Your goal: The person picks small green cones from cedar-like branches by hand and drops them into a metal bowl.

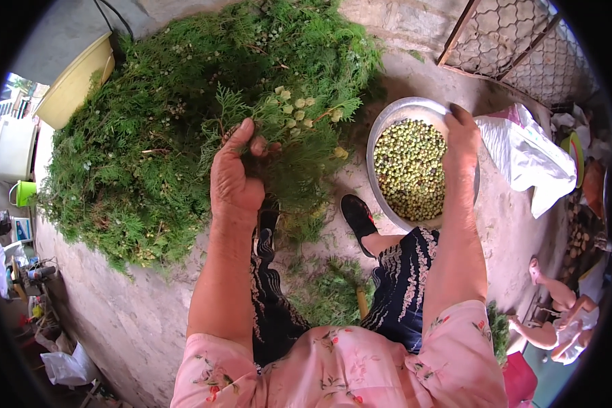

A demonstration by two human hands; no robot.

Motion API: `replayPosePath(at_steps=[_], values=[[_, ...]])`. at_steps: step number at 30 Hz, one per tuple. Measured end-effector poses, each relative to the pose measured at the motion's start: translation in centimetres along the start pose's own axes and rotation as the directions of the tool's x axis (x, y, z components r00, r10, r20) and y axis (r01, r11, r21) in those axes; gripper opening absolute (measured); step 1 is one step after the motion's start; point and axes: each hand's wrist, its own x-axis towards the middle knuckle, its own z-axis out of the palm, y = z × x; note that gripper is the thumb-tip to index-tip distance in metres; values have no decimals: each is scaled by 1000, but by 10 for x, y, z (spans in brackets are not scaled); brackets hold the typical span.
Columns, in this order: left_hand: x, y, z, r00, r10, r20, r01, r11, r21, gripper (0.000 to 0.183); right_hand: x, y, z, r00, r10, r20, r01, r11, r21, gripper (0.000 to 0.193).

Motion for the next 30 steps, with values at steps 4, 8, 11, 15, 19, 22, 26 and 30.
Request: replayPosePath(at_steps=[4,8,11,15,19,22,26,30], values=[[2,-4,0,999,-29,13,29,999,-25,14,-72,-83,41,770,187,610,-304,948,93,21],[1,-9,6,997,-67,27,69,995,-71,14,-117,-97,63,544,203,814,-272,961,-58,27],[-3,-9,16,995,-97,-25,96,994,-52,23,-126,-87,69,573,97,814,-191,982,18,29],[-2,-8,14,997,-72,-22,71,996,-48,24,-130,-83,75,473,297,829,-505,863,-21,33],[1,-12,4,998,-27,56,31,996,-83,11,-135,-70,81,333,440,834,-804,595,7,32],[1,-14,2,984,122,-129,-122,993,8,12,-139,-72,82,370,457,809,-836,544,75,29],[4,-8,0,939,156,-307,-153,988,33,15,-139,-72,85,507,494,706,-790,595,150,31],[1,9,14,361,931,-59,-729,322,604,22,-141,-81,89,617,480,624,-713,676,186,26]])
